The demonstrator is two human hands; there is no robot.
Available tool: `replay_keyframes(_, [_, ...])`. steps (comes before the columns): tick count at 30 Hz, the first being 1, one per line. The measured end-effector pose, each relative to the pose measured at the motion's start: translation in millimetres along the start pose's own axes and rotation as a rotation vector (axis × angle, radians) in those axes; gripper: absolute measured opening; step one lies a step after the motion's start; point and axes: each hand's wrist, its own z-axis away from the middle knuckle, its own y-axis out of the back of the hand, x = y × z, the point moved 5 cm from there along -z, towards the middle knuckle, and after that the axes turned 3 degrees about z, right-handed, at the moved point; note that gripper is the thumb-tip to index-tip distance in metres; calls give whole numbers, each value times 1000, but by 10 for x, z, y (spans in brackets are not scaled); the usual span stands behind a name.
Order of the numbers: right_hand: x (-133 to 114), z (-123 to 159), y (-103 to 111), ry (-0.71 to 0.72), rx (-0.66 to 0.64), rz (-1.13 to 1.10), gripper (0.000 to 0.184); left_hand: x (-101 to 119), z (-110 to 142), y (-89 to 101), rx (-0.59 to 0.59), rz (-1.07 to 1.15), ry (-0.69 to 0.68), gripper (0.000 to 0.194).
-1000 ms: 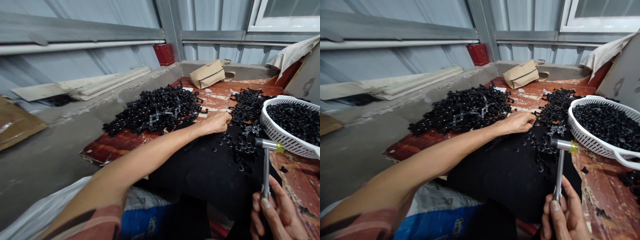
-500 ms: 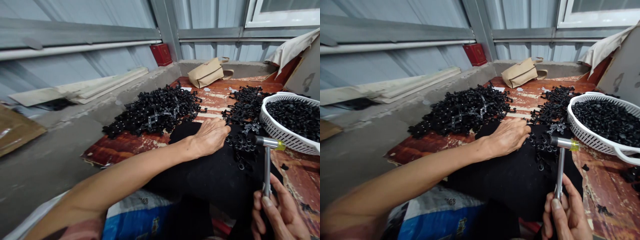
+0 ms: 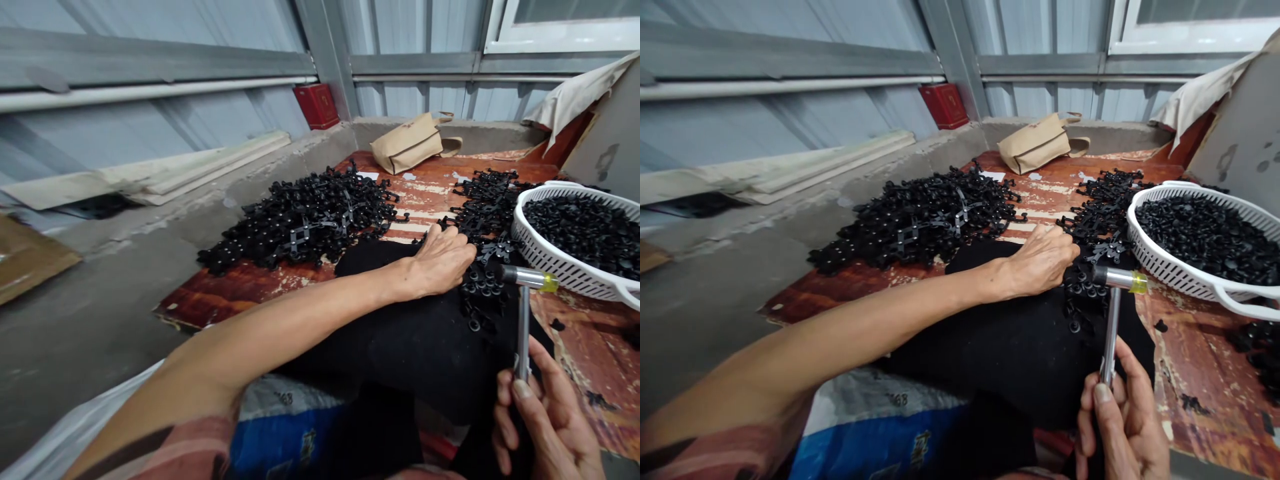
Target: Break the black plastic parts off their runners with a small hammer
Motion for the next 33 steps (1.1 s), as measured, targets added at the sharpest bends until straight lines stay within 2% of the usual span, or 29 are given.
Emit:
replay_keyframes(2, [4,-1,3,2,1,-5,61,65,158,12,110,-101,-36,20])
replay_keyframes(4, [6,-3,9,9,15,3,61,170,341,-24,171,-193,-115,22])
replay_keyframes(7, [11,-2,19,14,40,16,61,310,573,-94,178,-229,-227,25])
replay_keyframes(10, [10,1,12,31,28,13,57,322,662,-72,163,-158,-197,17])
replay_keyframes(13, [5,3,6,53,11,6,54,212,583,3,143,-23,-58,12])
replay_keyframes(16, [4,2,16,63,14,21,55,93,387,20,130,54,41,16])
replay_keyframes(21, [3,-2,21,66,2,39,57,65,71,-162,-24,99,17,11])
replay_keyframes(24, [2,0,25,71,18,36,57,92,44,-147,-19,101,-8,13])
replay_keyframes(29, [0,7,16,71,12,23,55,98,366,34,89,45,-6,14])
replay_keyframes(33, [1,5,20,56,13,36,57,180,738,-58,120,-95,-36,14])
